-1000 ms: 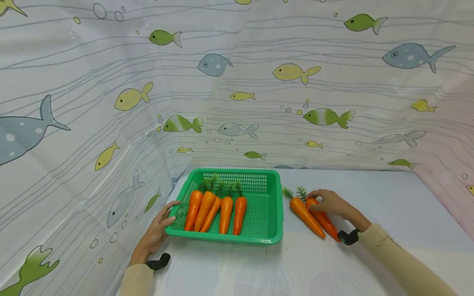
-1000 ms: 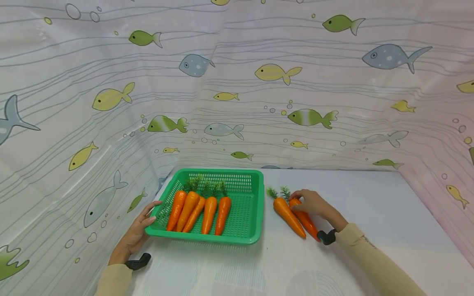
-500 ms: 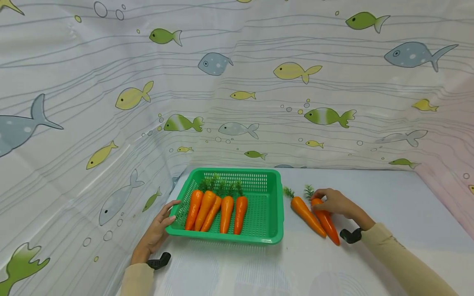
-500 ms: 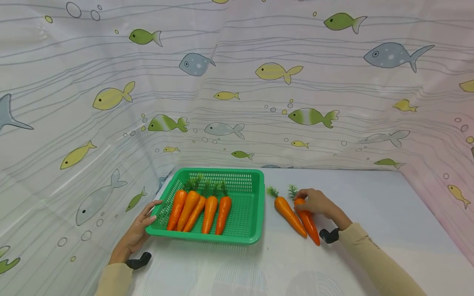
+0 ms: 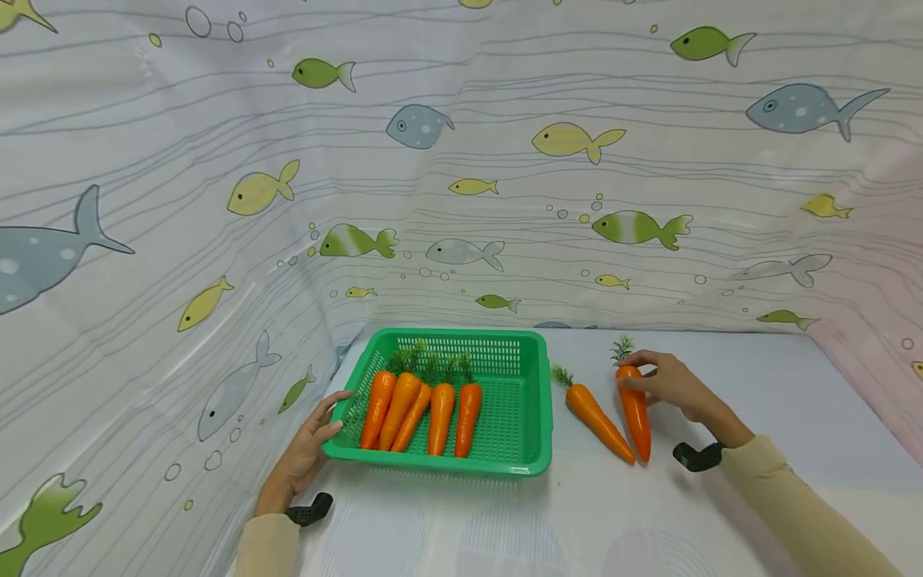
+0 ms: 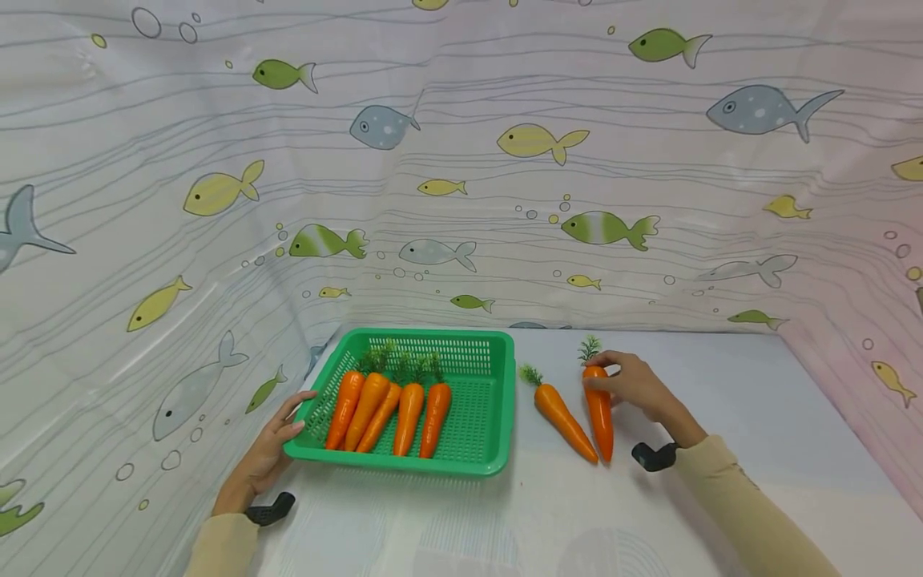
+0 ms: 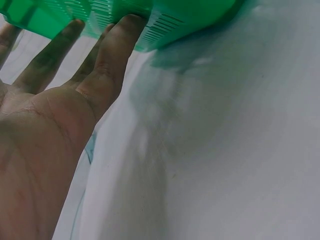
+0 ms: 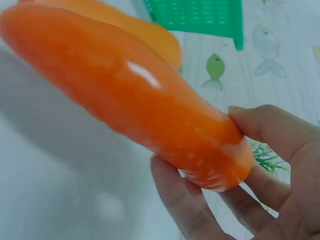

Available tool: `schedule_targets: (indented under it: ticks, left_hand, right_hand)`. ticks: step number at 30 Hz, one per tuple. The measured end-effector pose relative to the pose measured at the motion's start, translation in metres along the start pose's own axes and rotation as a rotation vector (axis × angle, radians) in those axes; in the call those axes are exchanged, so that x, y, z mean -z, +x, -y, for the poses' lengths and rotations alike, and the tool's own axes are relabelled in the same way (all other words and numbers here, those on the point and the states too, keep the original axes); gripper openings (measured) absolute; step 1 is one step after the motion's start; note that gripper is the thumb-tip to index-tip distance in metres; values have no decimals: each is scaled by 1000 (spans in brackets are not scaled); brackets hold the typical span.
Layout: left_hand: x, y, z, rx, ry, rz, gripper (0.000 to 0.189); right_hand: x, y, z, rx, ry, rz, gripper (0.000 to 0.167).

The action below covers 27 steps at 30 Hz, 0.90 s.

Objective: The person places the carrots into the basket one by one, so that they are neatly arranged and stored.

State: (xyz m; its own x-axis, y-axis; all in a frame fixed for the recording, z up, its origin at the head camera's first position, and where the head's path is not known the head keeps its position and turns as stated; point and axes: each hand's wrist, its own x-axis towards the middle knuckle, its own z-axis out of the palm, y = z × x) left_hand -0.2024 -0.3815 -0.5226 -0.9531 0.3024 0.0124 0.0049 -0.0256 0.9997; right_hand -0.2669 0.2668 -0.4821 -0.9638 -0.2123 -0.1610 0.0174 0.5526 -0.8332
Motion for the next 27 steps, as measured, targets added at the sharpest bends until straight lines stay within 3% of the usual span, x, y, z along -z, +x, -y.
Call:
schedule_targets:
  ticks: [15, 27]
  left_hand:
    - [-1, 1, 0, 1, -2, -8, 53]
    - [-4, -2, -3, 28, 17, -38, 53]
  right_hand:
    - [4, -7, 24, 5, 132, -43, 68]
    - [-2, -7, 50, 14, 168, -56, 65]
